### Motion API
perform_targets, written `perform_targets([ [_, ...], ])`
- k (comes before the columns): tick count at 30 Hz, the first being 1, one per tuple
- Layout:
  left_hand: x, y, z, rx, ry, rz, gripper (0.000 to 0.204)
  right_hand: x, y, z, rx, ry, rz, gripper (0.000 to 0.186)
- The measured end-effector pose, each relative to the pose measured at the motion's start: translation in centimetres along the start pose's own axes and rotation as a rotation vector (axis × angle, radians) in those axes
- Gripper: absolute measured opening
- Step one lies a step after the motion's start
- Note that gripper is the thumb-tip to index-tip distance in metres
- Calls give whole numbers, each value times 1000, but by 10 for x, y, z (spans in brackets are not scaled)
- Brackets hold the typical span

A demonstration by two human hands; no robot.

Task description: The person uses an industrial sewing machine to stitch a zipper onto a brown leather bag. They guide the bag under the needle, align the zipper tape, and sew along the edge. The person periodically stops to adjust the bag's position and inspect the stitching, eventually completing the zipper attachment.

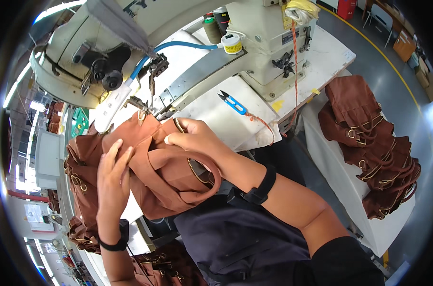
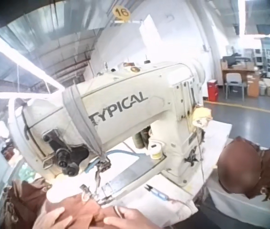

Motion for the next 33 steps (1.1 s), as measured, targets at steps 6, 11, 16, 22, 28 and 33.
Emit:
perform_targets([
  [6,43,-31,-52,-512,-146,6,36,-11,2,7,232,18,-25,31],
  [11,26,30,-56,-154,-27,-186,54,-6,14,-19,423,73,1,30],
  [16,18,45,-52,-221,-6,-189,59,8,3,-6,117,-256,20,31],
  [22,20,51,-49,-244,-4,-146,69,7,-2,-5,53,-207,-22,21],
  [28,17,44,-51,-257,0,-169,74,6,1,-4,21,-176,-6,22],
  [33,24,42,-49,-314,-15,-151,81,12,2,9,-1,-189,-9,19],
])
Point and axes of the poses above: each hand's wrist, its own x-axis towards the middle knuckle, its own y-axis out of the palm, z = x × y, the point moved 10 cm from there along x, towards the middle knuckle, and after that the axes turned 4 degrees about -y, right-handed, at the moved point
